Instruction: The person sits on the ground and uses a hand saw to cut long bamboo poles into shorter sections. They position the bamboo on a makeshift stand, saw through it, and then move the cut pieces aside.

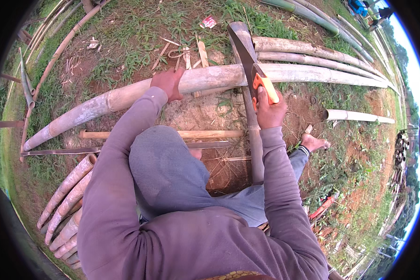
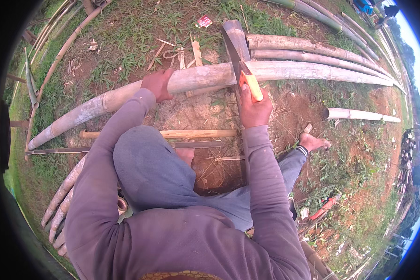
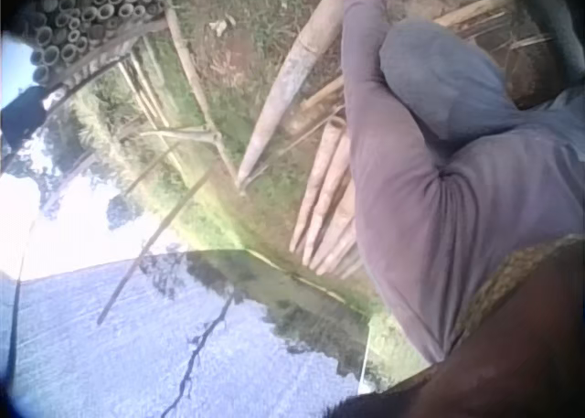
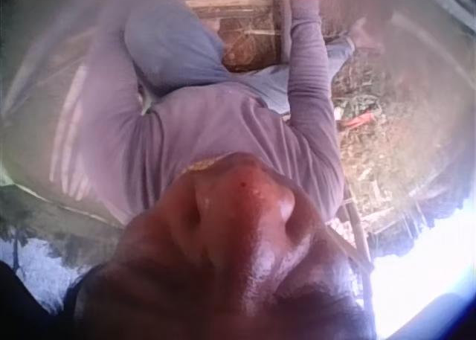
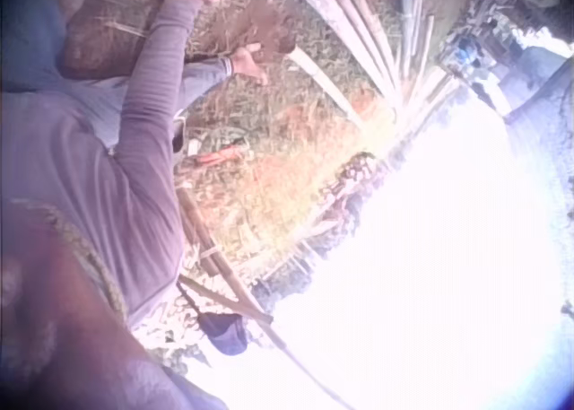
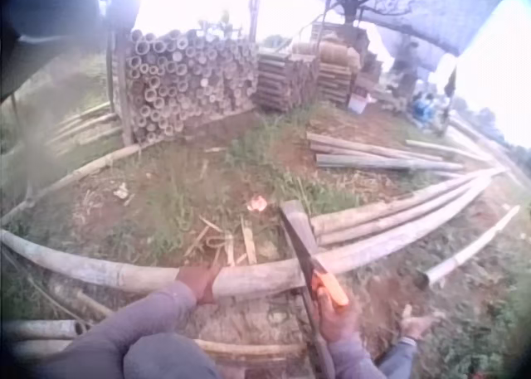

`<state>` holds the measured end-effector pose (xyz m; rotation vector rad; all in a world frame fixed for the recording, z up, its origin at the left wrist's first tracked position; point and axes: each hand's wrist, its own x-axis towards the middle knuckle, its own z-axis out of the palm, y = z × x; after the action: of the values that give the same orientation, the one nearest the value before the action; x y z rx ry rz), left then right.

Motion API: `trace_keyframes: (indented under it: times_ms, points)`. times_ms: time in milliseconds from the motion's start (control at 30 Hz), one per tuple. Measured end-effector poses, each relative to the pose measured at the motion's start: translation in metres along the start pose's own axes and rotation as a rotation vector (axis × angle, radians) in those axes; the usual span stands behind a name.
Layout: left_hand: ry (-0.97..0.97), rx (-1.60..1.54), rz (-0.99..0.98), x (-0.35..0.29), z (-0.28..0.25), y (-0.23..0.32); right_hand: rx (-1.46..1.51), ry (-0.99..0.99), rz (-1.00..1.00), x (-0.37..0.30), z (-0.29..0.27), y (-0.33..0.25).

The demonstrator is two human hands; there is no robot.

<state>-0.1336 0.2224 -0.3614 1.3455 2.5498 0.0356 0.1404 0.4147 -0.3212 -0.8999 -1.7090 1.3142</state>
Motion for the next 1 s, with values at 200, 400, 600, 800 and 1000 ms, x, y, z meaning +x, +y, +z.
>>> trace_keyframes:
  times_ms: [200, 400, 600, 800, 1000]
  points:
    - [-0.031, -0.054, -0.036, -0.014, -0.008, -0.011, -0.165, 0.014, -0.009, -0.139, -0.093, -0.002]
    - [0.038, -0.02, -0.001, -0.005, 0.011, -0.009, -0.098, 0.013, -0.012, -0.142, -0.086, -0.002]
    - [-0.039, -0.019, -0.01, -0.001, -0.007, 0.0, 0.044, 0.014, -0.02, -0.011, 0.002, 0.0]
    - [-0.02, -0.053, -0.02, -0.009, 0.003, -0.015, -0.054, -0.015, 0.157, -0.197, -0.132, -0.017]
    - [-0.004, -0.016, -0.012, -0.007, 0.002, -0.004, 0.056, 0.011, 0.137, -0.1, -0.055, 0.004]
